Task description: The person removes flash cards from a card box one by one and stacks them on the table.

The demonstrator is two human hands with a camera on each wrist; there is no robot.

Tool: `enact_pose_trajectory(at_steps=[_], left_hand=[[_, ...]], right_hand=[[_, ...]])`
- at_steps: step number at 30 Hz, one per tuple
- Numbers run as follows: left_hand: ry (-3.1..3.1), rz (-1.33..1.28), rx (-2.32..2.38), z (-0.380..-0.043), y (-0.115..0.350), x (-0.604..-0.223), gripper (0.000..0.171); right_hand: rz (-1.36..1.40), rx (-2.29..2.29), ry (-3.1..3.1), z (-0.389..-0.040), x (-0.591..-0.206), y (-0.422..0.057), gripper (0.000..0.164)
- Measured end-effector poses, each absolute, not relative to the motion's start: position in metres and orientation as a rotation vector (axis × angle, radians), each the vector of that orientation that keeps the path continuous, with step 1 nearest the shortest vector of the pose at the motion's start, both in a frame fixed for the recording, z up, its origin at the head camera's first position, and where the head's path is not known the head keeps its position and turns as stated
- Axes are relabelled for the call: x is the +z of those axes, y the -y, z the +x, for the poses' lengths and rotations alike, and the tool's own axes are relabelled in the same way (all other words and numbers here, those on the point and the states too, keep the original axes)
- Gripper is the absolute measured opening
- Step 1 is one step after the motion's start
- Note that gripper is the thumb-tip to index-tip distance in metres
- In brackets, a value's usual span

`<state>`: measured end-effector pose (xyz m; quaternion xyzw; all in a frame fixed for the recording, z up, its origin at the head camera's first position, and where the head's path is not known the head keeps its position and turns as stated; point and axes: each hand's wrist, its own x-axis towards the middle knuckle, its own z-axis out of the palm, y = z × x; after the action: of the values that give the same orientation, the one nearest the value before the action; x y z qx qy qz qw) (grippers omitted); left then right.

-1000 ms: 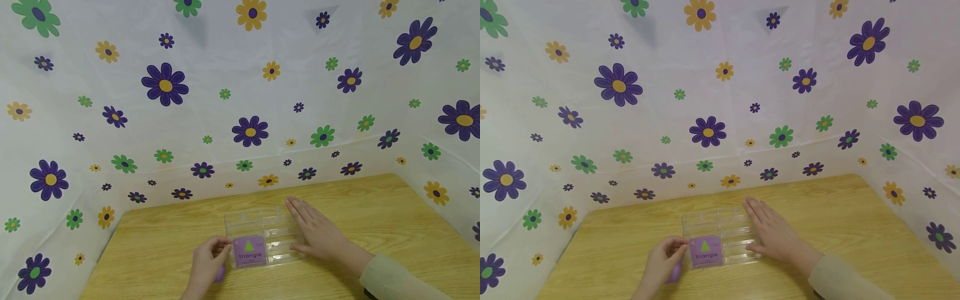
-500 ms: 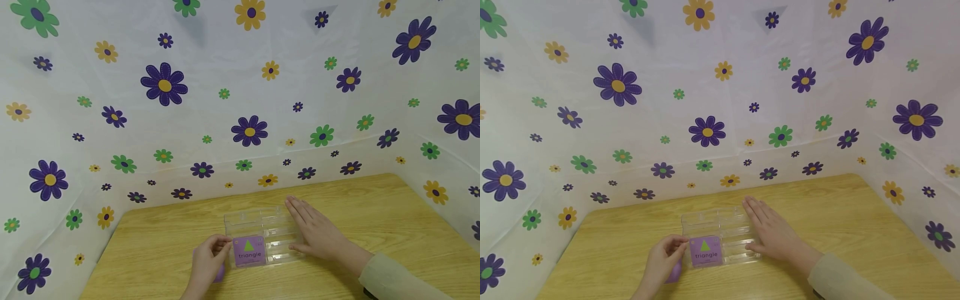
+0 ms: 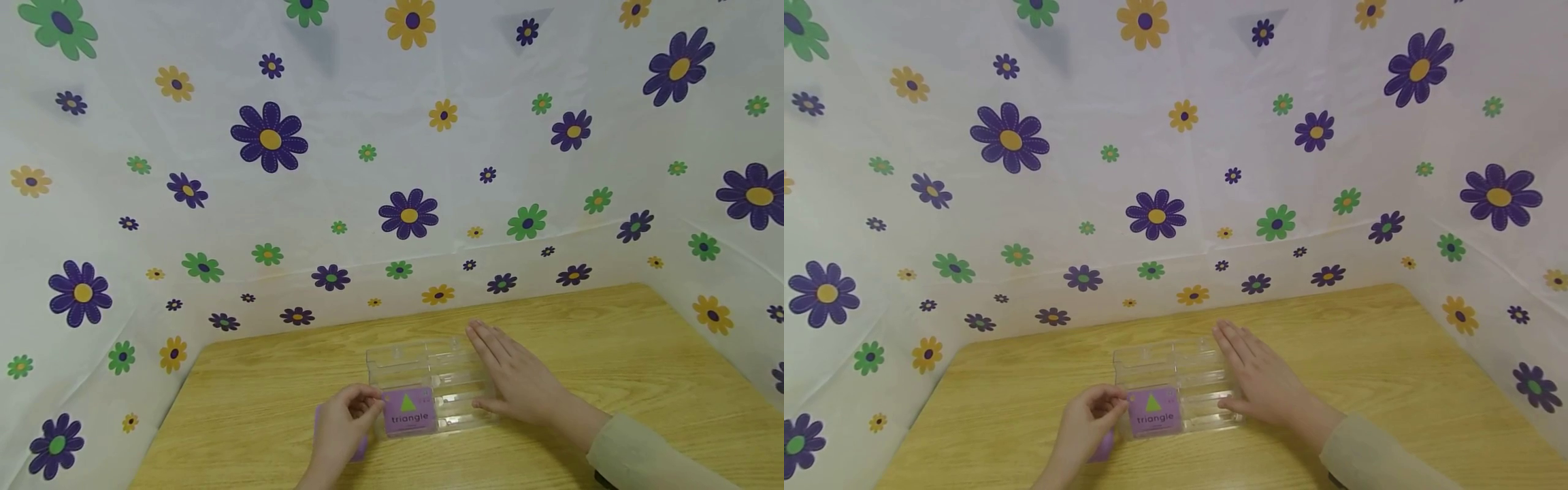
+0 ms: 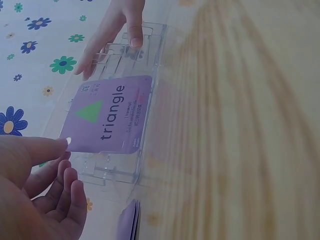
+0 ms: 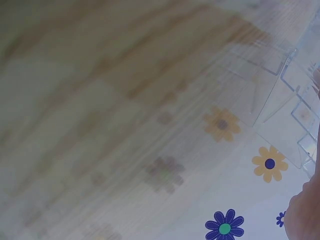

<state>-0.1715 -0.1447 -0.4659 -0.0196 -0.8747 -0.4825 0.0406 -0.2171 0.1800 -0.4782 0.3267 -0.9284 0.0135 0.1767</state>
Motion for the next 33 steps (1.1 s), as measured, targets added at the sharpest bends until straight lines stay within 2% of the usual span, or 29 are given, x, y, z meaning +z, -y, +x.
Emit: enact_pose_trajectory(at_steps=[33], left_hand=[[2.654, -0.072, -1.482, -0.1734, 0.1456, -0.4689, 0.004]], right_hand=[[0.927, 0.014, 2.636, -0.216, -0.4767, -0.1797, 0.118]])
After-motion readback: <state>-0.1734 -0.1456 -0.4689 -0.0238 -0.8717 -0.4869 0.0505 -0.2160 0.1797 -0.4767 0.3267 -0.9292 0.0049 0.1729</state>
